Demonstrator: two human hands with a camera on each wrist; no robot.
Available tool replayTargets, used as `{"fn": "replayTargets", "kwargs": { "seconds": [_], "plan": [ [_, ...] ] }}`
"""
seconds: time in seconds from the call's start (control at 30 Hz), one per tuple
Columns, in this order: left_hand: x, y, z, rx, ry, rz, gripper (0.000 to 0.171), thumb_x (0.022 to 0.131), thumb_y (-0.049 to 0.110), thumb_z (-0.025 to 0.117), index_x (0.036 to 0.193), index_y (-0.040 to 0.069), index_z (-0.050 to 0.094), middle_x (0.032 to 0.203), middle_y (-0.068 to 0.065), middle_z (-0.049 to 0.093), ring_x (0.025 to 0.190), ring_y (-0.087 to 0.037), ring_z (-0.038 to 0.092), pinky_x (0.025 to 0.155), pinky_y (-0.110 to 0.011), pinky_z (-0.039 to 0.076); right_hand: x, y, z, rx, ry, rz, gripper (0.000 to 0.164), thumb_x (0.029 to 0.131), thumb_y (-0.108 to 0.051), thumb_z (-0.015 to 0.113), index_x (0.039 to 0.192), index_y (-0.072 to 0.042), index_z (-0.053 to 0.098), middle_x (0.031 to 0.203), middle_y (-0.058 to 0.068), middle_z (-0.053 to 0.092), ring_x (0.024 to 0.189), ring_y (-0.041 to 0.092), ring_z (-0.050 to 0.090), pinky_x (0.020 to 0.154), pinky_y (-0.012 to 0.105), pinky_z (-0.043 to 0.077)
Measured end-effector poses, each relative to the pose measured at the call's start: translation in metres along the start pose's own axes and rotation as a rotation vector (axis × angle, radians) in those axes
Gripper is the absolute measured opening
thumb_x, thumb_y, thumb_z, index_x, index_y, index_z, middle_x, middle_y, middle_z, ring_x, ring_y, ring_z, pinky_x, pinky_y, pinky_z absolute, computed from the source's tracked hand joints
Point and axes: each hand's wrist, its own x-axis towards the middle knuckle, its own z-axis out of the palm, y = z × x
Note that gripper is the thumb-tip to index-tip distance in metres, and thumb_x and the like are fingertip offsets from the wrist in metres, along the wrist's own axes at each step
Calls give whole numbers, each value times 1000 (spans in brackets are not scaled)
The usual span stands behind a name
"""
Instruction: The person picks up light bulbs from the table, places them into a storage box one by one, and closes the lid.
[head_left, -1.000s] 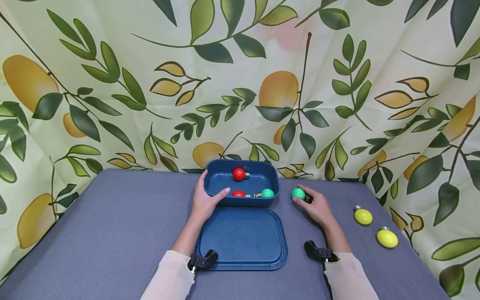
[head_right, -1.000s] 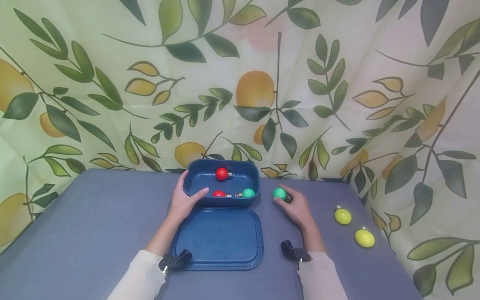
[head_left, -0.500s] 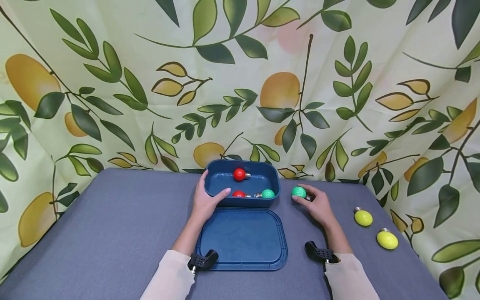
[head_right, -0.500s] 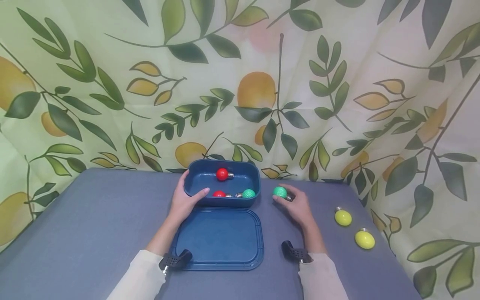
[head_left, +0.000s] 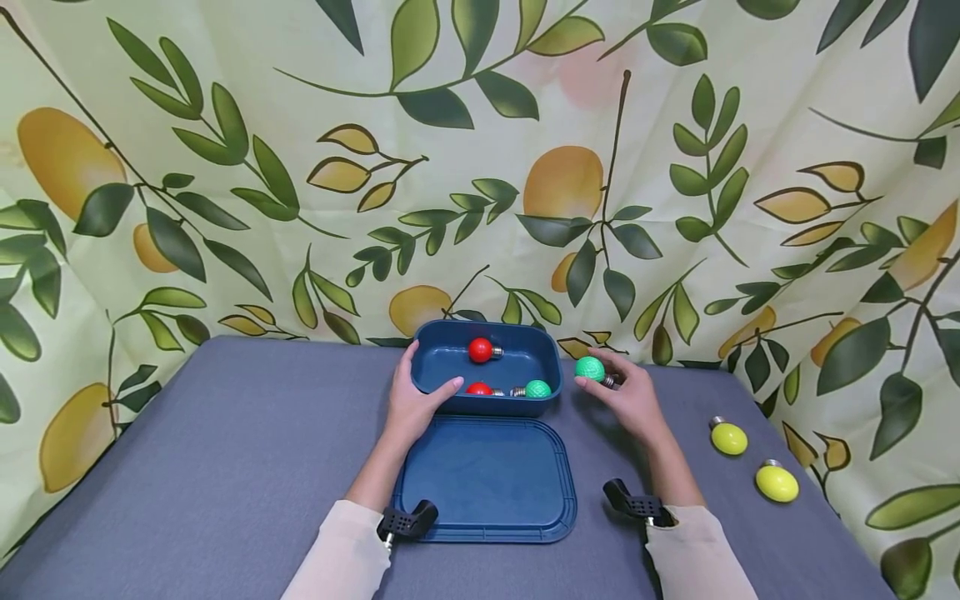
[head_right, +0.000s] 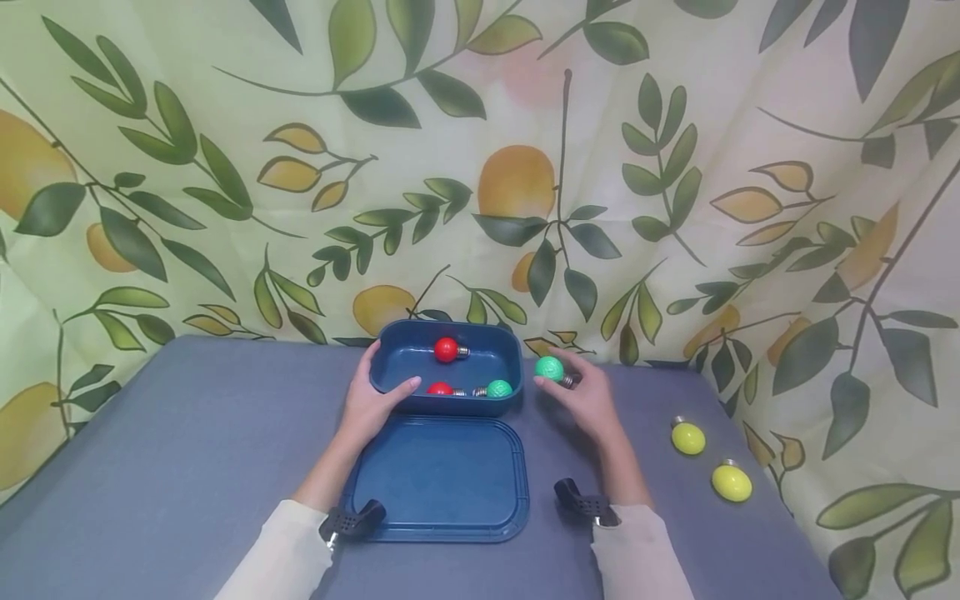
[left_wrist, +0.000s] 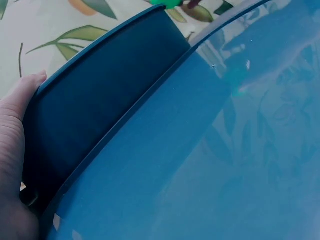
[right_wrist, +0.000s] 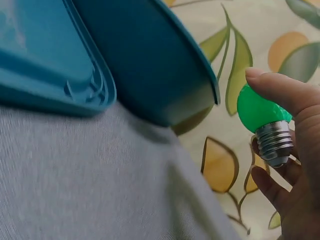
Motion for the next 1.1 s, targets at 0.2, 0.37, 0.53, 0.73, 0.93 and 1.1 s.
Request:
{"fn": "replayTargets", "kwargs": {
  "seconds": [0.2,0.37,0.53,0.73,0.93,1.1],
  "plan": [
    [2,0,-4,-2,8,13,97,83,40,81,161,24,24,166,-11,25,150,-36,28,120,-65,28,4,-17,5,-19,-4,-52,49,85,-23,82,131,-13,67,115,13,73,92,6,58,76,21,47],
    [2,0,-6,13,13,8,97,83,39,81,160,23,24,166,-12,25,150,-36,28,121,-65,27,9,-26,14,19,-20,-100,48,84,-20,83,129,-10,69,110,13,74,90,6,60,75,20,49],
    [2,-1,-3,-1,-1,7,98,83,40,82,161,22,24,167,-12,24,151,-36,27,122,-63,25,15,-37,15,31,-74,-114,47,84,-19,83,127,-8,68,111,11,74,96,15,64,83,26,52],
    [1,0,0,6,-9,4,98,83,41,81,161,23,24,167,-13,25,150,-36,28,121,-64,26,25,-44,20,10,-167,-90,51,83,-21,84,130,-10,67,116,10,74,102,25,66,85,34,53],
    [2,-2,-1,-1,1,2,97,83,40,81,160,23,24,166,-13,25,150,-37,28,121,-64,26,38,-47,32,87,-269,-69,57,86,-19,81,137,-5,61,128,16,68,106,29,66,81,27,55],
    [2,0,-1,0,-5,-6,98,83,41,81,161,23,24,167,-12,24,151,-36,27,121,-65,26,51,-49,40,36,-306,-77,52,85,-15,82,132,-3,64,116,16,71,95,26,65,79,30,53]
  ]
}}
